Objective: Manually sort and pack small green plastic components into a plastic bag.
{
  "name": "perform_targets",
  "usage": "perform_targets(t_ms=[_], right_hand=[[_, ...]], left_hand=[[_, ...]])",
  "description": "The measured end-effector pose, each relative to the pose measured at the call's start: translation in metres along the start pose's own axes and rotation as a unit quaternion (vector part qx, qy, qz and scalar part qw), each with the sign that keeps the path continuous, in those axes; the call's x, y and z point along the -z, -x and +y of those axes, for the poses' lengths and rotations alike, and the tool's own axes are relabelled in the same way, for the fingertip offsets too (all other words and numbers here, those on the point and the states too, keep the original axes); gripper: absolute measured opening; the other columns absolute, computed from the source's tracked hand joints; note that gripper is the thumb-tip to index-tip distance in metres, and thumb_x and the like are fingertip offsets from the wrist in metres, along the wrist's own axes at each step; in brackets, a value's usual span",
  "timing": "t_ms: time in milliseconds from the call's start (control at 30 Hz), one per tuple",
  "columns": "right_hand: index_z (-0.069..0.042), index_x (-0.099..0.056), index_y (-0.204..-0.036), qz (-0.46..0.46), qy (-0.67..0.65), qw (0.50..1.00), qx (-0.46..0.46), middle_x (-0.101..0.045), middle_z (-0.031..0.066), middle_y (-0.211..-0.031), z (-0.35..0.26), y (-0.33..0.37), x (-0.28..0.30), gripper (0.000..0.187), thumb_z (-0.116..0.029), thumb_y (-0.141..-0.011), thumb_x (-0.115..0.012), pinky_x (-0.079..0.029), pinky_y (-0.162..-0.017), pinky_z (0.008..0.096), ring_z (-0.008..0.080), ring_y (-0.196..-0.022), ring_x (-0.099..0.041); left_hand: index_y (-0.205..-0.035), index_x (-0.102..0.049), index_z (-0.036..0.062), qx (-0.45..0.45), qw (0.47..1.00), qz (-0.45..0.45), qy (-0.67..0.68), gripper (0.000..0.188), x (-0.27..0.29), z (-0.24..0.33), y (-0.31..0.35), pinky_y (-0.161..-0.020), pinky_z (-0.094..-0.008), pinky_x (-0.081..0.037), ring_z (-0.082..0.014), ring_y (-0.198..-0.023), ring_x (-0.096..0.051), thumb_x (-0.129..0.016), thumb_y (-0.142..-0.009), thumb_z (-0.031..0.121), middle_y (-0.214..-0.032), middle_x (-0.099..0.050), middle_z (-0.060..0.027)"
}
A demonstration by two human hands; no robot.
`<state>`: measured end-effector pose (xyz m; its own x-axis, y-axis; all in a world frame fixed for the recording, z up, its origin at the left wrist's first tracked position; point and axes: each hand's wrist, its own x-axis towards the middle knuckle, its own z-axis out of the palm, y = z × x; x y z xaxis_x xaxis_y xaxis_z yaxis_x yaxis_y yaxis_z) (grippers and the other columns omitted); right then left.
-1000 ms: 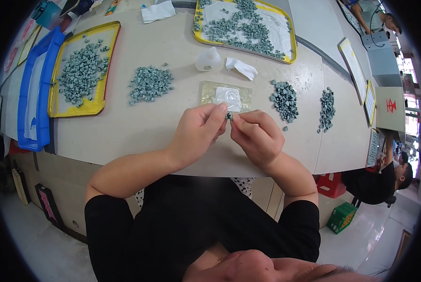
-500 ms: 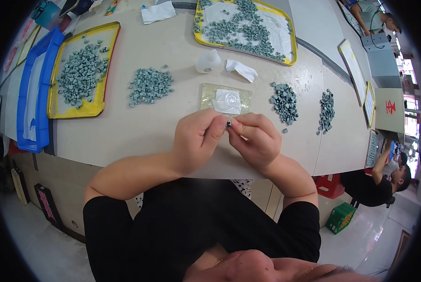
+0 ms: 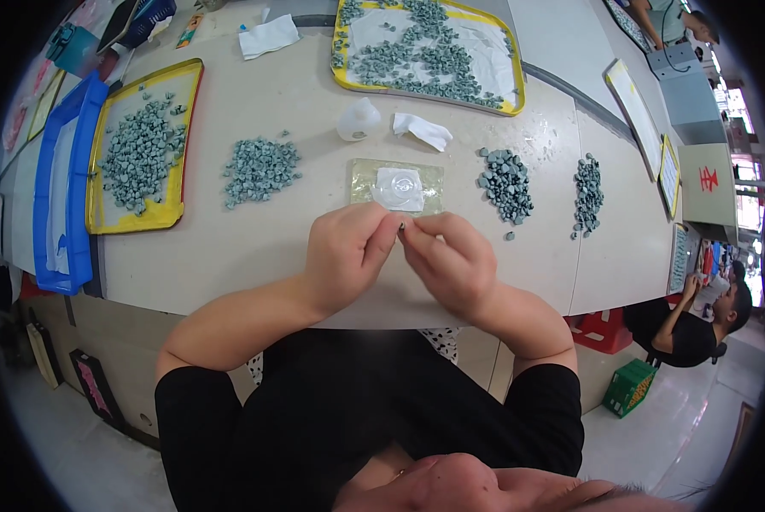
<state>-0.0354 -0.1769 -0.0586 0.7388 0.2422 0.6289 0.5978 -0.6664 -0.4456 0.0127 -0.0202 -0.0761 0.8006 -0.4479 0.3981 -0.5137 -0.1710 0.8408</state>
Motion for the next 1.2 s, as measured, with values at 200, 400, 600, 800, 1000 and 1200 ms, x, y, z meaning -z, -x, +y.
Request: perform_targets(t_ms=[200,400,600,800,1000,1200], right_hand=[[0.001,-0.065,-0.089,-0.07,0.03,0.975,-0.208,-0.063,0.0098,-0.082,0.05,-0.01,0.038,0.013,0.006,-0.078,-0.06,-0.051,-0.063,0.0293,0.0226,-0.071,-0.063],[-0.002,-0.067,-0.096,-0.097,0.252,0.937,-0.223,-0.064,0.0114,-0.091,0.088,0.005,0.045,0.016,-0.004,-0.082,-0.06,-0.05,-0.074,0.0324,0.0276,-0.08,-0.062],[-0.001,-0.067,-0.089,-0.118,0.301,0.919,-0.225,-0.063,0.0117,-0.086,0.084,0.0,0.028,0.012,-0.008,-0.081,-0.061,-0.049,-0.075,0.0354,0.029,-0.08,-0.061],[-0.002,-0.066,-0.083,-0.087,0.307,0.901,-0.295,-0.064,0.0108,-0.084,0.09,-0.007,0.026,0.008,-0.006,-0.076,-0.062,-0.049,-0.073,0.0356,0.0282,-0.08,-0.061],[-0.003,-0.068,-0.087,0.005,0.138,0.951,-0.276,-0.064,0.007,-0.08,0.066,-0.01,0.028,0.012,-0.003,-0.075,-0.066,-0.048,-0.061,0.0268,0.0166,-0.066,-0.059],[-0.003,-0.069,-0.088,-0.114,0.029,0.95,-0.289,-0.063,0.0064,-0.077,0.039,-0.006,0.013,0.013,-0.001,-0.075,-0.066,-0.046,-0.057,0.0233,0.0131,-0.063,-0.057]], left_hand=[[-0.069,-0.052,0.0024,0.053,0.994,-0.092,0.014,0.023,-0.002,-0.004,-0.001,-0.048,-0.0381,-0.039,-0.031,-0.052,-0.05,-0.06,-0.086,0.015,-0.058,-0.05,-0.0125],[-0.071,-0.053,0.003,0.174,0.97,-0.147,0.087,0.026,0.002,-0.001,-0.003,-0.047,-0.0312,-0.036,-0.018,-0.05,-0.047,-0.056,-0.09,0.021,-0.056,-0.047,-0.0072],[-0.097,-0.053,0.0027,0.413,0.793,-0.121,0.431,0.013,0.015,-0.007,-0.008,-0.052,-0.0203,-0.033,-0.0066,-0.059,-0.037,-0.047,-0.094,0.015,-0.079,-0.048,-0.0008],[-0.107,-0.055,-0.0006,0.388,0.794,-0.123,0.452,0.021,0.015,-0.004,-0.007,-0.052,-0.0194,-0.032,-0.0068,-0.061,-0.036,-0.043,-0.094,0.009,-0.083,-0.049,-0.0023],[-0.111,-0.057,-0.0012,0.381,0.762,-0.095,0.515,0.023,0.024,-0.001,-0.006,-0.053,-0.0202,-0.032,-0.0066,-0.061,-0.036,-0.045,-0.093,0.008,-0.082,-0.05,-0.0032],[-0.109,-0.054,0.0001,0.358,0.767,-0.044,0.532,0.02,0.032,-0.005,-0.002,-0.053,-0.0207,-0.033,-0.0061,-0.059,-0.037,-0.049,-0.092,0.009,-0.083,-0.053,-0.0046]])
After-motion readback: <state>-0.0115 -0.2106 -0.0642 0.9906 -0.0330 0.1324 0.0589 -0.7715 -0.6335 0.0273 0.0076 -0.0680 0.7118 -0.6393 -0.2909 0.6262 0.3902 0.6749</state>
